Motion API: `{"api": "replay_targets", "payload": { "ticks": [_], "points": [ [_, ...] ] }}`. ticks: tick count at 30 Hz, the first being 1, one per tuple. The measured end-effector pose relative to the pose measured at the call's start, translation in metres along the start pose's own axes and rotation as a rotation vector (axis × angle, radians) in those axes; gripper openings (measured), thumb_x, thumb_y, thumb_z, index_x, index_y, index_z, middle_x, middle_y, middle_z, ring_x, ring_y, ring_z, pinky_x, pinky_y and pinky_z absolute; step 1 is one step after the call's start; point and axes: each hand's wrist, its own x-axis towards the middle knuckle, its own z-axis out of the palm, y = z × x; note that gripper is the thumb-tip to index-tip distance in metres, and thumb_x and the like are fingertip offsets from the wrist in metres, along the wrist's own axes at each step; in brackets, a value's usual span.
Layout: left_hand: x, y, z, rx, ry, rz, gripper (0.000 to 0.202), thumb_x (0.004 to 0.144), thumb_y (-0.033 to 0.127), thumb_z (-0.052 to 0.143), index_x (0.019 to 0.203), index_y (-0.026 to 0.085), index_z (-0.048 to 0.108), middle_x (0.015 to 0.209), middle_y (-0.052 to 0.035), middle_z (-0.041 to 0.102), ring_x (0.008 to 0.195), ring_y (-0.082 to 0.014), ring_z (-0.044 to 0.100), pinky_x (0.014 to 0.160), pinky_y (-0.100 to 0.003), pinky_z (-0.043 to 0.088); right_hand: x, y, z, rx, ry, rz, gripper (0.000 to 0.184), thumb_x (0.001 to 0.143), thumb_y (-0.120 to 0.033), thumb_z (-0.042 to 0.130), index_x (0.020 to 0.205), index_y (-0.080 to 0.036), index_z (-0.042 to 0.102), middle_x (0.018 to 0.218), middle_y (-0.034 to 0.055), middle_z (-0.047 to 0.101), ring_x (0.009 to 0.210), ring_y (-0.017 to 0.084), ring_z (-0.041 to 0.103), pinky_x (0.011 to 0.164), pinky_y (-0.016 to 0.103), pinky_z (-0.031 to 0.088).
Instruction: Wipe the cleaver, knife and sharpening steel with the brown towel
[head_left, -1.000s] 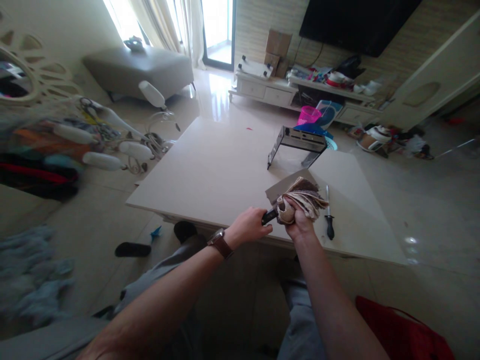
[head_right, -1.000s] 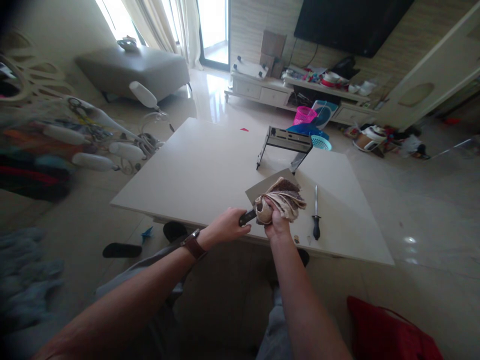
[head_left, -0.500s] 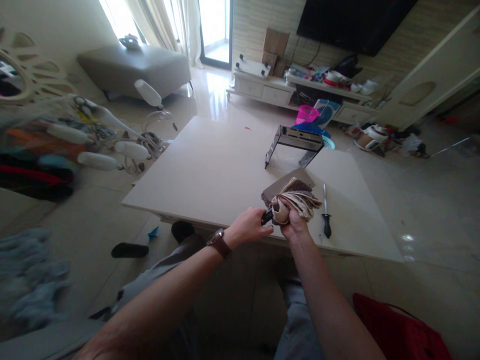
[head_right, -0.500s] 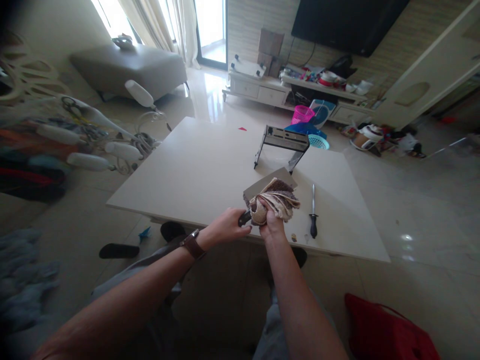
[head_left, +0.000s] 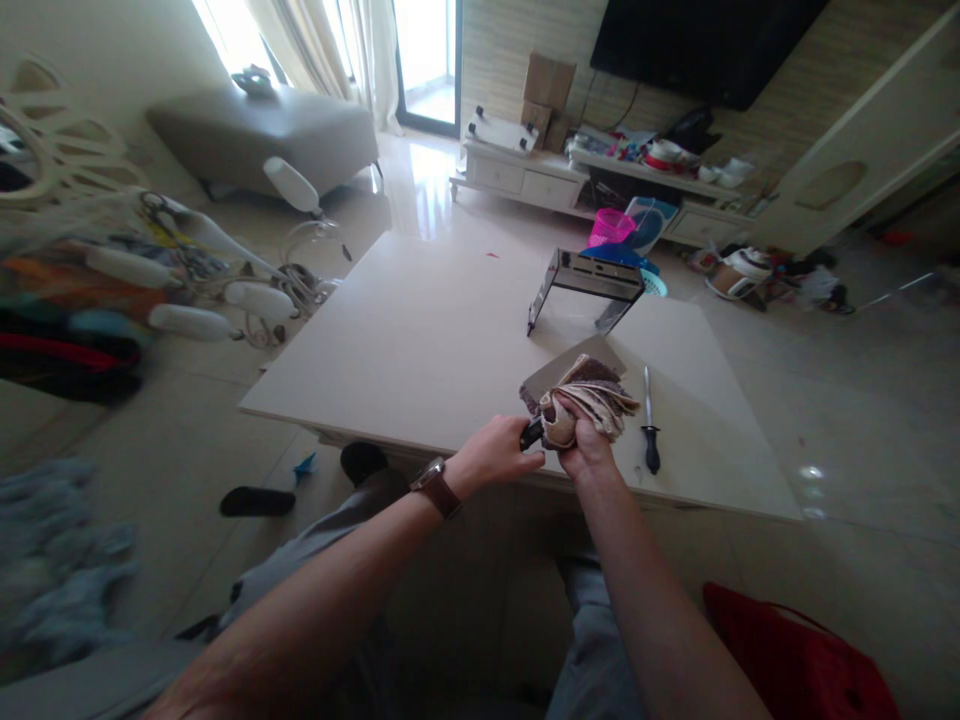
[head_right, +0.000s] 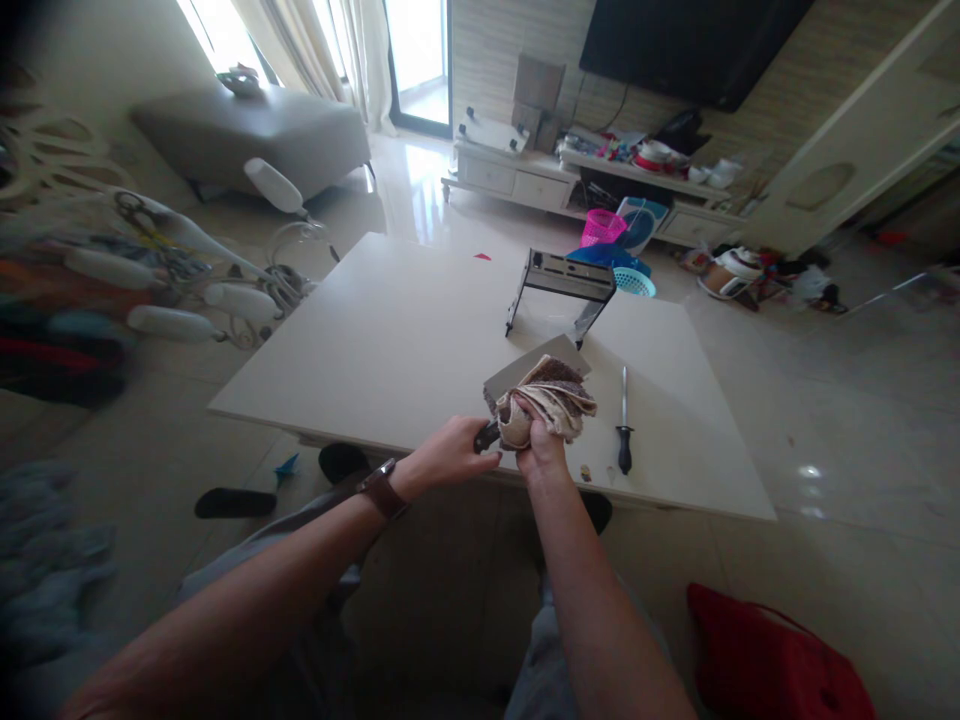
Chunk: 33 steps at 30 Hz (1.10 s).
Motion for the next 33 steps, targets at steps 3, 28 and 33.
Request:
{"api": "replay_targets", "payload": {
  "ticks": [3, 28, 33],
  "points": [
    [-0.0001, 0.0001, -0.0004, 0.005, 0.001, 0.001, 0.016, 0.078, 0.032, 0.062, 0.075, 0.017, 0.059, 0.065, 0.0012, 0.059, 0.056, -0.0098, 0.046, 0.053, -0.025, 0.03, 0.001, 0.0005, -0.001, -0.012, -0.018, 0.009, 0.027, 0.059, -0.015, 0.082, 0.082, -0.021, 0.069, 0.076, -0.0063, 0.076, 0.067, 0.012, 0.069, 0.068, 0.023, 0.061],
    [-0.0006, 0.0035, -0.0011, 0.011, -0.007, -0.017, 0.016, 0.078, 0.033, 0.062, 0.075, 0.017, 0.061, 0.067, 0.0, 0.06, 0.056, -0.0106, 0.046, 0.053, -0.025, 0.031, -0.0002, 0.0009, 0.0016, 0.002, 0.013, 0.004, 0.025, 0.058, -0.015, 0.08, 0.08, -0.021, 0.069, 0.075, -0.0058, 0.075, 0.066, 0.012, 0.069, 0.067, 0.024, 0.061],
    [-0.0007, 0.0031, -0.0012, 0.004, -0.014, -0.025, 0.016, 0.078, 0.033, 0.062, 0.076, 0.017, 0.062, 0.068, -0.0005, 0.062, 0.057, -0.0111, 0.048, 0.054, -0.025, 0.032, 0.0016, 0.0024, -0.0013, -0.023, -0.017, -0.013, 0.025, 0.059, -0.017, 0.081, 0.08, -0.021, 0.068, 0.075, -0.0053, 0.075, 0.067, 0.014, 0.07, 0.065, 0.025, 0.061]
  ]
}}
